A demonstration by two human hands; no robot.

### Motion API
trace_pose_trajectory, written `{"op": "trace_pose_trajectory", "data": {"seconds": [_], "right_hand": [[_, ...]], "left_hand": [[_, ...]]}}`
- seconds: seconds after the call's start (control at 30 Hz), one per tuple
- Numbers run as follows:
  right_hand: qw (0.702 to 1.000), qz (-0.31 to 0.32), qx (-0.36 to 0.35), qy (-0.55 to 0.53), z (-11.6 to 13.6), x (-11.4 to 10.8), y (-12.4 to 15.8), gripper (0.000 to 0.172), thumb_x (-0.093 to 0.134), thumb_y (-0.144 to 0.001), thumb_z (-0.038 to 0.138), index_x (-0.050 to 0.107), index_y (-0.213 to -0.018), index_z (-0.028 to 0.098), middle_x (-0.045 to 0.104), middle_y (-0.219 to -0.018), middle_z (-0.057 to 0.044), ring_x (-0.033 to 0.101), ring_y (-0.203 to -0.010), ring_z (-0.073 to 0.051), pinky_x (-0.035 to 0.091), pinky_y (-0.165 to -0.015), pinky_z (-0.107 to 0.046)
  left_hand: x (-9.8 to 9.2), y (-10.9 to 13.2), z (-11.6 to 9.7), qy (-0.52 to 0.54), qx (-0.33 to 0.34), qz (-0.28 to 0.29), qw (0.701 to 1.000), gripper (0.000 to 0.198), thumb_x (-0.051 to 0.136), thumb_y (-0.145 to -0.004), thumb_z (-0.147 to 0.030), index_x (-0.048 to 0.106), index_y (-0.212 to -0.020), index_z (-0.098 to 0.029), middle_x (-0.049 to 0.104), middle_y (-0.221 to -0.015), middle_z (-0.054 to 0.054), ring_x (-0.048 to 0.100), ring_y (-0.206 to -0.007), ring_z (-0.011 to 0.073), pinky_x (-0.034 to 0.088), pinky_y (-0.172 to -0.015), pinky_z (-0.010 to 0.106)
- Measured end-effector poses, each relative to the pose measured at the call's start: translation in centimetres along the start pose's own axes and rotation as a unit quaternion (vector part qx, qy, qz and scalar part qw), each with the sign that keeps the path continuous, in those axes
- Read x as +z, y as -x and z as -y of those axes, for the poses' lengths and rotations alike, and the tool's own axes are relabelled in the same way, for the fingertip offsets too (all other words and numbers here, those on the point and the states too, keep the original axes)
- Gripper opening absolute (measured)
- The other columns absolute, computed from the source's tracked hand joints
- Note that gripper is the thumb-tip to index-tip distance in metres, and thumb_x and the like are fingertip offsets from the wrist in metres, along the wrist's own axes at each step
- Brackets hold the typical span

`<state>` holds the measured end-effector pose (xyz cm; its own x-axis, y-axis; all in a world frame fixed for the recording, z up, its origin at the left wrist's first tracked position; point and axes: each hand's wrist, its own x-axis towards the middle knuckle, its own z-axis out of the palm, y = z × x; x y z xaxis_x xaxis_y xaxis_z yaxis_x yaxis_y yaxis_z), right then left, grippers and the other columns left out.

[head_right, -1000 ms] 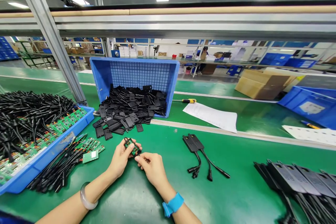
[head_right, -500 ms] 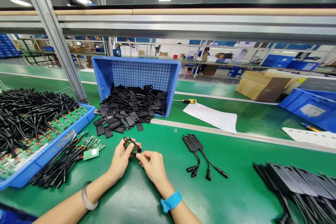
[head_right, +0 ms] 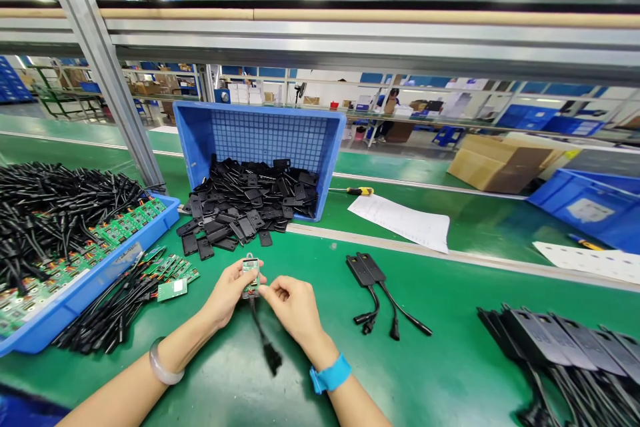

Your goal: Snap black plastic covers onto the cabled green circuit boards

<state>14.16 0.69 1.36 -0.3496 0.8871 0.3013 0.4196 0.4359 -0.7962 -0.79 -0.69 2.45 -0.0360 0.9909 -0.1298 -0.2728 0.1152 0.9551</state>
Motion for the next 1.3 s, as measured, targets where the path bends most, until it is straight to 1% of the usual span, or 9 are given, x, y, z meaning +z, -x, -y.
{"op": "trace_pose_trajectory", "data": {"seconds": [0.1, 0.17, 0.23, 0.33, 0.57, 0.83, 1.03, 1.2, 1.3], "right_hand": [[0.988, -0.066, -0.123, 0.063, -0.2, -0.6, 0.0, 0.023, 0.050, -0.092, 0.032, 0.066, -0.085, 0.018, 0.063, -0.077, -0.006, 0.055, -0.071, -0.017, 0.045, -0.064, -0.028], [0.972, -0.076, -0.189, 0.121, -0.5, -0.9, 0.0, 0.022, 0.046, -0.094, 0.028, 0.067, -0.093, 0.020, 0.062, -0.083, -0.007, 0.055, -0.079, -0.019, 0.046, -0.068, -0.030], [0.955, -0.072, -0.226, 0.177, -0.8, -1.1, 0.1, 0.024, 0.045, -0.096, 0.026, 0.068, -0.096, 0.020, 0.060, -0.082, -0.007, 0.054, -0.078, -0.019, 0.045, -0.066, -0.029], [0.940, -0.060, -0.252, 0.221, -0.8, -1.2, 0.0, 0.025, 0.044, -0.096, 0.023, 0.068, -0.098, 0.020, 0.060, -0.082, -0.007, 0.052, -0.077, -0.019, 0.044, -0.064, -0.029], [0.943, -0.042, -0.263, 0.200, -0.8, -1.2, -0.1, 0.020, 0.047, -0.095, 0.020, 0.067, -0.095, 0.017, 0.064, -0.082, -0.007, 0.052, -0.077, -0.020, 0.043, -0.067, -0.031], [0.946, -0.034, -0.256, 0.198, -1.0, -1.4, -0.1, 0.020, 0.049, -0.095, 0.024, 0.067, -0.088, 0.017, 0.064, -0.079, -0.006, 0.051, -0.076, -0.019, 0.038, -0.067, -0.032], [0.948, 0.015, -0.248, 0.199, -1.1, -2.1, -0.5, 0.021, 0.048, -0.096, 0.025, 0.063, -0.084, 0.018, 0.061, -0.077, -0.004, 0.049, -0.075, -0.018, 0.033, -0.069, -0.032], [0.925, 0.030, -0.267, 0.269, -0.7, -1.6, -0.3, 0.025, 0.039, -0.097, 0.020, 0.059, -0.083, 0.015, 0.057, -0.079, -0.007, 0.045, -0.075, -0.020, 0.033, -0.067, -0.033], [0.938, 0.064, -0.222, 0.257, -0.1, -1.6, -0.5, 0.021, 0.039, -0.097, 0.018, 0.055, -0.082, 0.016, 0.056, -0.080, -0.006, 0.047, -0.077, -0.019, 0.037, -0.069, -0.031]], "left_hand": [[0.1, 0.1, 0.3, -0.063, -0.010, 0.059, 0.996, 0.031, 0.065, -0.070, -0.037, 0.061, -0.089, -0.014, 0.059, -0.064, 0.000, 0.050, -0.053, 0.0106, 0.037, -0.051, 0.020], [0.2, 0.2, 0.7, -0.119, 0.009, 0.096, 0.988, 0.021, 0.061, -0.072, -0.035, 0.060, -0.078, -0.014, 0.058, -0.063, 0.000, 0.048, -0.053, 0.0107, 0.035, -0.050, 0.021], [0.3, 0.3, 1.1, -0.164, 0.035, 0.116, 0.979, 0.019, 0.058, -0.073, -0.033, 0.059, -0.072, -0.015, 0.058, -0.062, 0.001, 0.047, -0.055, 0.0115, 0.034, -0.052, 0.021], [0.2, 0.2, 1.4, -0.201, 0.048, 0.124, 0.970, 0.018, 0.055, -0.074, -0.033, 0.058, -0.070, -0.015, 0.058, -0.061, 0.001, 0.048, -0.056, 0.0125, 0.033, -0.054, 0.022], [0.0, 0.0, 1.6, -0.235, 0.037, 0.130, 0.963, 0.013, 0.049, -0.072, -0.027, 0.056, -0.067, -0.017, 0.060, -0.061, 0.000, 0.048, -0.055, 0.0121, 0.033, -0.053, 0.021], [-0.2, 0.0, 1.9, -0.268, 0.036, 0.132, 0.954, 0.013, 0.048, -0.070, -0.025, 0.058, -0.069, -0.017, 0.062, -0.061, 0.000, 0.049, -0.055, 0.0128, 0.033, -0.053, 0.022], [-0.3, -0.1, 1.8, -0.296, 0.007, 0.147, 0.944, 0.013, 0.048, -0.069, -0.025, 0.058, -0.070, -0.016, 0.061, -0.060, -0.001, 0.048, -0.053, 0.0120, 0.032, -0.051, 0.021], [-0.3, -0.1, 1.6, -0.286, -0.012, 0.160, 0.945, 0.012, 0.050, -0.068, -0.026, 0.055, -0.067, -0.015, 0.061, -0.058, 0.000, 0.047, -0.050, 0.0109, 0.034, -0.049, 0.021], [-0.3, -0.2, 1.2, -0.256, -0.044, 0.157, 0.953, 0.018, 0.048, -0.070, -0.031, 0.054, -0.074, -0.015, 0.060, -0.061, 0.001, 0.050, -0.048, 0.0113, 0.035, -0.045, 0.021]]}}
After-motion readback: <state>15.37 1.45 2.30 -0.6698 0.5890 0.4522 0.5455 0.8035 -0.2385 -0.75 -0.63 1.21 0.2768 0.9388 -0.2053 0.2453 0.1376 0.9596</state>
